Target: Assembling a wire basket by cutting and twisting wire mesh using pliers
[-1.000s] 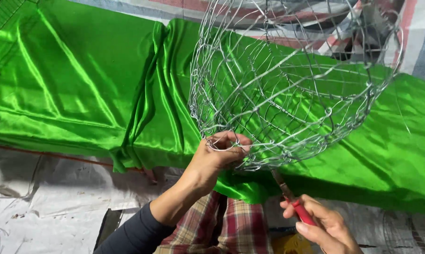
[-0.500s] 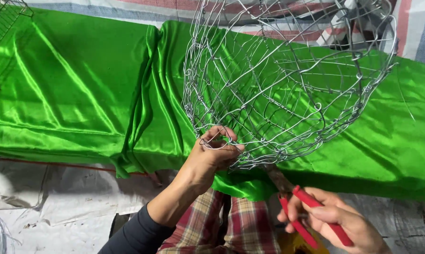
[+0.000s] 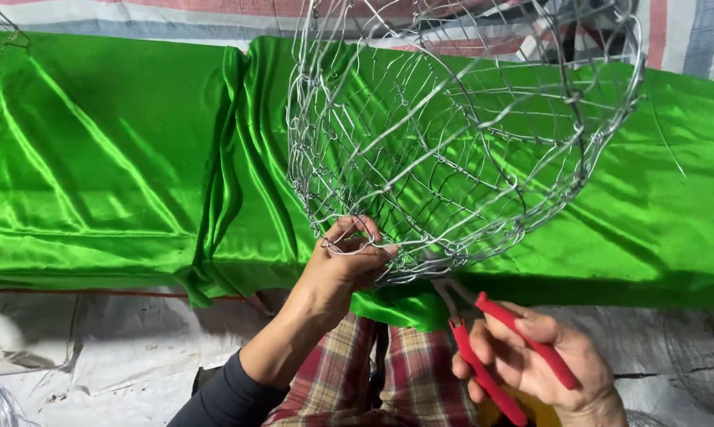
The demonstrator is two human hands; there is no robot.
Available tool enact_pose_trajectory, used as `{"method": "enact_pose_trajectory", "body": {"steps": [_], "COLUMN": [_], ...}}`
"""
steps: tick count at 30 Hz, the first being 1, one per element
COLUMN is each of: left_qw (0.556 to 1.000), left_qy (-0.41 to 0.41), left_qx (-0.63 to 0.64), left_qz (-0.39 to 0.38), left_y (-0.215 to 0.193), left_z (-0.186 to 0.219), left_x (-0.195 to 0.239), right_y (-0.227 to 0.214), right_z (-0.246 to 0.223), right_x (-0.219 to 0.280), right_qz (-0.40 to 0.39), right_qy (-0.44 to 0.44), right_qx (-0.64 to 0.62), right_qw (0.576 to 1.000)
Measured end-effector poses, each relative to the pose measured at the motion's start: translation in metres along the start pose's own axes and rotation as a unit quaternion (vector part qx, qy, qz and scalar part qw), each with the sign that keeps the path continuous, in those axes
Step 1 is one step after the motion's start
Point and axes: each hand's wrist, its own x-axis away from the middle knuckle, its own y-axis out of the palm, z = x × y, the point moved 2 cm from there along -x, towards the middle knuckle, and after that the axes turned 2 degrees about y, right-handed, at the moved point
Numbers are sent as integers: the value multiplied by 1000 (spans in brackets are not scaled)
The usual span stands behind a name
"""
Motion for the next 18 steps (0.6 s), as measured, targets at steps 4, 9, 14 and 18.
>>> {"method": "enact_pose_trajectory", "body": {"steps": [4, 9, 14, 18], "left_qw": [1000, 1000, 1000, 999], "left_qy": [-16, -13, -15, -29], "left_qx": [-10, -10, -9, -2], "left_qz": [9, -1, 13, 13], "left_y": [-1, -4, -5, -4], "left_z": [-3, -7, -8, -5], "left_x": [1, 1, 1, 2], "right_y": [16, 36, 33, 28], "right_z": [-18, -48, -47, -41], "right_x": [-5, -8, -5, -3], "right_qz": [39, 93, 135, 141], "right_qy": [-11, 96, 80, 70], "right_qx": [159, 340, 425, 428], "right_qw": [986, 931, 892, 890]}}
